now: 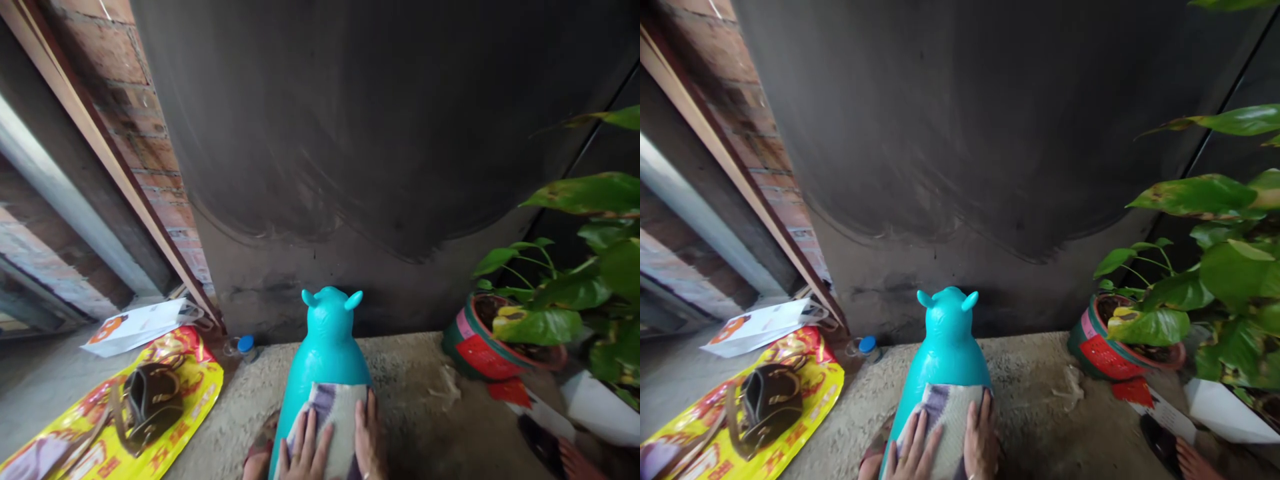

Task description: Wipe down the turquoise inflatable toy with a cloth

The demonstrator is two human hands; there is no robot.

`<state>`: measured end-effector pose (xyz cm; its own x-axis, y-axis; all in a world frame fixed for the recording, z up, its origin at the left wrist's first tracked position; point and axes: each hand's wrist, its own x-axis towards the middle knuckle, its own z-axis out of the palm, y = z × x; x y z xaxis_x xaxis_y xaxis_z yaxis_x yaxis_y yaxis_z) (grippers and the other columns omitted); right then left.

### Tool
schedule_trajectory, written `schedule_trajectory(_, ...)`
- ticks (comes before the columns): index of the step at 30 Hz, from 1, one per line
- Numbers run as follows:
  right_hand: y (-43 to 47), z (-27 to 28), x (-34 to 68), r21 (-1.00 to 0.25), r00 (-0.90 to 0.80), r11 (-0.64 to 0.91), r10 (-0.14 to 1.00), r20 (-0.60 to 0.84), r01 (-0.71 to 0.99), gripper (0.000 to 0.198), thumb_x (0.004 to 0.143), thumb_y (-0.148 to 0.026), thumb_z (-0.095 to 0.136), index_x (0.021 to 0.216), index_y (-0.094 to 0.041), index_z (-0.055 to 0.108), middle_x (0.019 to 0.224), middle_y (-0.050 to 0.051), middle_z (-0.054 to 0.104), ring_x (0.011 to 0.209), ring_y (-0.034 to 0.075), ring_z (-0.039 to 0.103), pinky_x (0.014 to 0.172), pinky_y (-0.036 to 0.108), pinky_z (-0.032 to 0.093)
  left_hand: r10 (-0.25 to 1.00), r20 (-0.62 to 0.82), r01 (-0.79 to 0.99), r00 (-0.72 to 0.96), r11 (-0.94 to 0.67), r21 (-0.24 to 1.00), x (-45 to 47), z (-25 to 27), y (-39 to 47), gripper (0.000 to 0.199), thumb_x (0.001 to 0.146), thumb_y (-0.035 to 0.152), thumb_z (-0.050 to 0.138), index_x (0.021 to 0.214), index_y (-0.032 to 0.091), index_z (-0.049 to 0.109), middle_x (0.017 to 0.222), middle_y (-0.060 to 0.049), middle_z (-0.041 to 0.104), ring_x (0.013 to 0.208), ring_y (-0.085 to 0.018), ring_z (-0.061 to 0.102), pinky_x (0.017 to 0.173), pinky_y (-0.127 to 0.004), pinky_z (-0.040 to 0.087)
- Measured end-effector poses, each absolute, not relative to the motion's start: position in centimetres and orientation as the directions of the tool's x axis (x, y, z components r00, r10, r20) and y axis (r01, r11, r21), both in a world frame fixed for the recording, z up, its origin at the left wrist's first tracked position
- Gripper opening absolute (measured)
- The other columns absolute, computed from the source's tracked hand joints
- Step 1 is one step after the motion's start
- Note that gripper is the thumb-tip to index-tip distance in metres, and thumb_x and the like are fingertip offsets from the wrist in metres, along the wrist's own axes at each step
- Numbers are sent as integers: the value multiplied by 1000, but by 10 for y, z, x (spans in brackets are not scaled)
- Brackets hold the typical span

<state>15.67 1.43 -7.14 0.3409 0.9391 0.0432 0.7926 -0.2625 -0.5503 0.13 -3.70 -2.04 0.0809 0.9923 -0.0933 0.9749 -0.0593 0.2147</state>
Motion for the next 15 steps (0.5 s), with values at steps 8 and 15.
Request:
schedule_trajectory(8,136,-59,161,-560,137,-83,989,55,824,72,95,-48,1,143,-8,37,148,9,40,137,17,34,110,28,31,991,-102,966,82,-54,252,14,2,26,66,80,42,54,140,32,30,155,-10,17,146,-34,14,110,-64,24)
schedule_trajectory(15,116,-53,155,-486,221,-145,970,102,862,62,97,-44,10,141,-14,42,137,14,52,120,23,53,96,37,45,984,-160,963,80,-35,266,11,10,29,65,80,41,51,141,33,29,156,-8,12,146,-31,9,111,-60,25)
